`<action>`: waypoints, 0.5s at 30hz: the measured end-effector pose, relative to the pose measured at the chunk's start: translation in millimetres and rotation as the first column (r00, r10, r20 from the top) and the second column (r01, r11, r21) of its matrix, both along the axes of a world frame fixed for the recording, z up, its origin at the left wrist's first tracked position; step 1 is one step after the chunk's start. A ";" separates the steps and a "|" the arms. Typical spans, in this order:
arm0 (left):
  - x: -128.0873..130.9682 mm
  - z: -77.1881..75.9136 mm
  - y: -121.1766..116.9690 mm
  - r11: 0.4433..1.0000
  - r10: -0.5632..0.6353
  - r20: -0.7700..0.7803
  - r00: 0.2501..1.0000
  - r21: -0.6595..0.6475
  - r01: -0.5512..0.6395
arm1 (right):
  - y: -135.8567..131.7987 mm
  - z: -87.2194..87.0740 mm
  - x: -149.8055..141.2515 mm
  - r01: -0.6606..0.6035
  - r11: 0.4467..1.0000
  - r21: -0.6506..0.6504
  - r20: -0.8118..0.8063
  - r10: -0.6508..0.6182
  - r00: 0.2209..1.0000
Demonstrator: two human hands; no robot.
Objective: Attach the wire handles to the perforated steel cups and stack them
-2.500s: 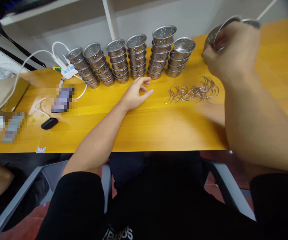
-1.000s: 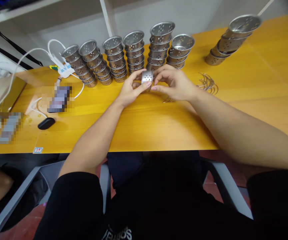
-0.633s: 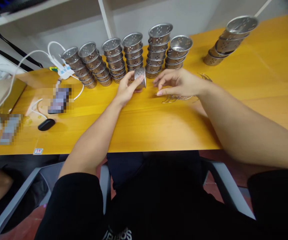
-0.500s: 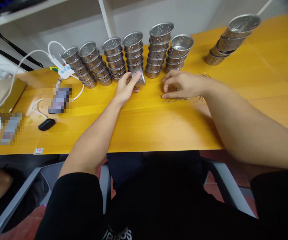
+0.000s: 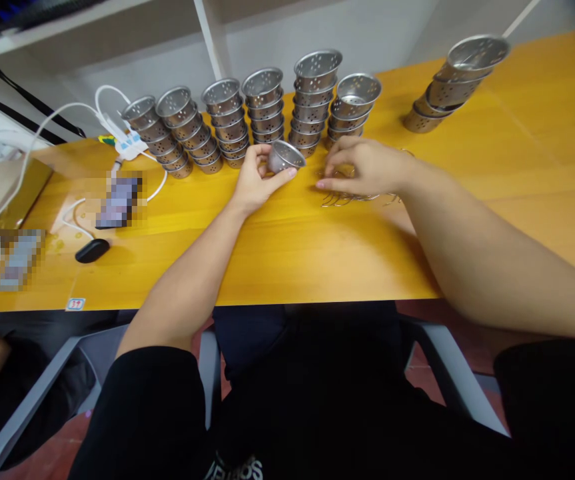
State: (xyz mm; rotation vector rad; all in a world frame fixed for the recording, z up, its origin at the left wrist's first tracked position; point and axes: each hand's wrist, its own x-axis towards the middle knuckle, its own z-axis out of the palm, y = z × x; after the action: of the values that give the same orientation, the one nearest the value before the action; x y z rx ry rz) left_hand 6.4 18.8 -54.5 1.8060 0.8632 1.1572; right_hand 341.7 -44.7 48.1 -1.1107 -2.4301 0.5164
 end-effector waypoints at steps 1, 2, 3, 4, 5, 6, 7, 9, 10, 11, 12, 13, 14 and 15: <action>0.7 0.9 -3.6 1.000 -0.003 -0.033 0.999 0.015 0.003 | -3.9 0.7 -5.4 0.041 0.999 0.009 -0.057 -0.041 0.998; 1.9 2.2 -7.7 0.999 -0.006 -0.068 0.998 0.034 0.008 | -8.2 0.9 -12.2 0.074 0.997 0.003 -0.122 -0.073 0.990; 3.8 3.7 -11.7 0.998 -0.010 -0.100 0.995 0.058 0.016 | -12.6 0.6 -20.0 0.094 0.995 -0.020 -0.186 -0.096 0.978; 6.1 5.2 -15.4 0.995 -0.018 -0.124 0.992 0.090 0.029 | -16.7 -0.2 -28.3 0.096 0.994 -0.053 -0.238 -0.106 0.966; 8.7 6.5 -18.5 0.991 -0.028 -0.140 0.990 0.125 0.046 | -20.5 -1.3 -36.5 0.088 0.993 -0.082 -0.276 -0.108 0.955; 11.5 7.6 -21.0 0.985 -0.040 -0.149 0.988 0.160 0.064 | -23.6 -2.4 -43.9 0.079 0.991 -0.105 -0.307 -0.108 0.945; 14.1 8.5 -22.9 0.979 -0.052 -0.154 0.987 0.189 0.081 | -25.9 -3.4 -49.9 0.070 0.990 -0.124 -0.334 -0.108 0.936; 18.0 9.8 -25.5 0.970 -0.065 -0.163 0.985 0.223 0.101 | -27.8 -3.5 -55.3 0.061 0.987 -0.146 -0.381 -0.113 0.917; 18.9 10.4 -26.6 0.968 -0.067 -0.175 0.982 0.226 0.106 | -26.9 -2.4 -53.9 0.058 0.988 -0.143 -0.399 -0.111 0.910; 19.2 11.0 -27.7 0.969 -0.069 -0.193 0.979 0.220 0.111 | -24.5 -0.5 -49.3 0.062 0.991 -0.122 -0.412 -0.108 0.905; 18.8 11.5 -28.6 0.971 -0.072 -0.216 0.974 0.207 0.118 | -20.3 2.2 -41.6 0.080 0.993 -0.086 -0.425 -0.109 0.899; 17.8 12.0 -29.5 0.974 -0.075 -0.241 0.968 0.189 0.123 | -14.0 5.6 -30.7 0.110 0.993 -0.041 -0.435 -0.117 0.893; 16.5 12.3 -30.2 0.978 -0.078 -0.264 0.962 0.170 0.125 | -5.7 9.3 -17.3 0.159 0.987 0.007 -0.446 -0.139 0.884; 15.0 12.6 -30.6 0.981 -0.080 -0.281 0.956 0.150 0.126 | 4.4 13.0 -1.8 0.220 0.975 0.031 -0.470 -0.180 0.864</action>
State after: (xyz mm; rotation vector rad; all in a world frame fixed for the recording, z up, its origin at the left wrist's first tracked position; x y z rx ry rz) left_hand 21.3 -11.8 -41.9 2.1598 0.8353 0.9488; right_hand 339.9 -40.3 61.1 -1.0467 -1.8790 0.5359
